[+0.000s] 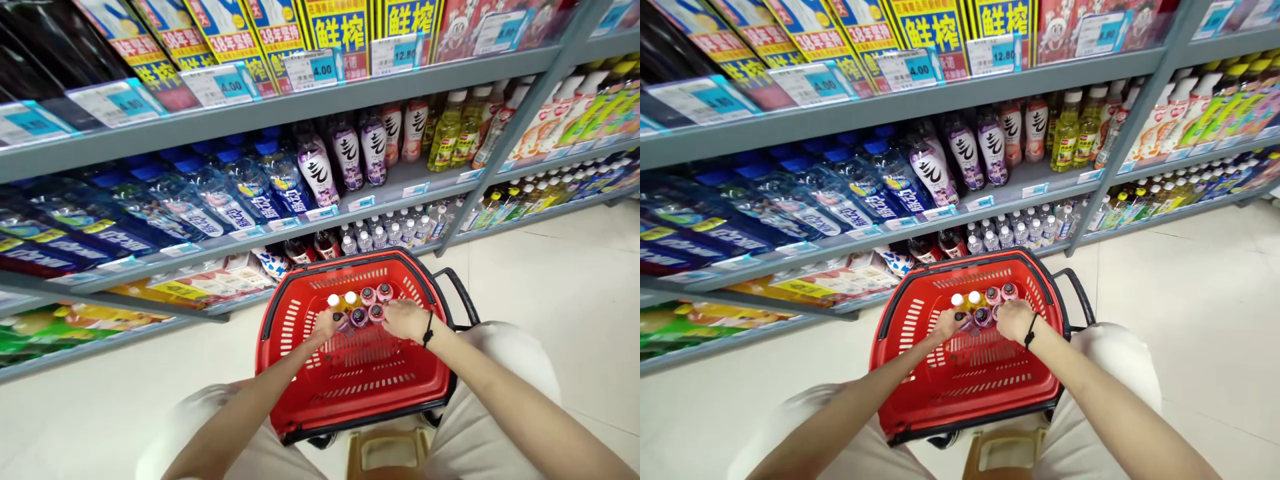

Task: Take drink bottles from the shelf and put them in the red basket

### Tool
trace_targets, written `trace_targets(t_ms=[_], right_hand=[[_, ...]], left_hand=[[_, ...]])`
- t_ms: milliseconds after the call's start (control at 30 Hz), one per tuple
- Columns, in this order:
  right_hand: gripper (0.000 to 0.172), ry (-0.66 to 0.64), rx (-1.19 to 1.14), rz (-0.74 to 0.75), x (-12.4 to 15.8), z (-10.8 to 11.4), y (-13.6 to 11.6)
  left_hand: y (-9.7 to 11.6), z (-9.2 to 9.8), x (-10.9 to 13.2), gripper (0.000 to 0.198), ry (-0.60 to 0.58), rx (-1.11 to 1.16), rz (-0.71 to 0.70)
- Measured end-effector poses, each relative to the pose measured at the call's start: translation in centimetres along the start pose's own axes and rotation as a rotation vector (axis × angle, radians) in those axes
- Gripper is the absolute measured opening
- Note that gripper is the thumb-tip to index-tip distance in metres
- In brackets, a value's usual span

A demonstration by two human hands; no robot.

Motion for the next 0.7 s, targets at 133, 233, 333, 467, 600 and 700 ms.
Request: trace_targets(t_ms=[133, 233, 333, 467, 600, 700], right_hand=[[0.033, 0.008, -0.006, 0.01, 0.0, -0.1, -0.5], [0.034, 0.013, 0.01, 0.015, 0.2, -0.3, -0.9], [0.031, 0.011, 0.031, 0.031, 0.4, -0.5, -1.2], [0.028, 0.011, 0.054, 0.058, 0.3, -0.9, -1.7], [0.028, 0.038, 0.068, 0.08, -0.3, -1.5, -2.1], [0.028, 0.058, 0.068, 0.1, -0.9, -2.2, -2.4]], left_hand=[[0.4, -0.4, 0.2, 0.029, -0.004, -0.068, 0.007], [1.0, -0.3, 0.6, 0.03, -0.007, -0.104, 0.021], [2.4, 0.7, 1.4, 0.03, -0.033, -0.151, 0.038], [6.1, 3.9, 3.0, 0.026, -0.107, -0.259, 0.014], [12.7, 9.9, 3.8, 0.022, -0.056, -0.335, -0.178], [19.2, 16.1, 3.5, 0.023, 0.144, -0.327, -0.412]])
Point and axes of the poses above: each hand's wrist, its own x-axis away from the middle knuckle, its own z-axis out of the back of the hand, y = z × x, the point moved 2 cm from there along -x, towards the middle knuckle, and after that the axes turned 5 degrees about -z, right-handed, at the moved point
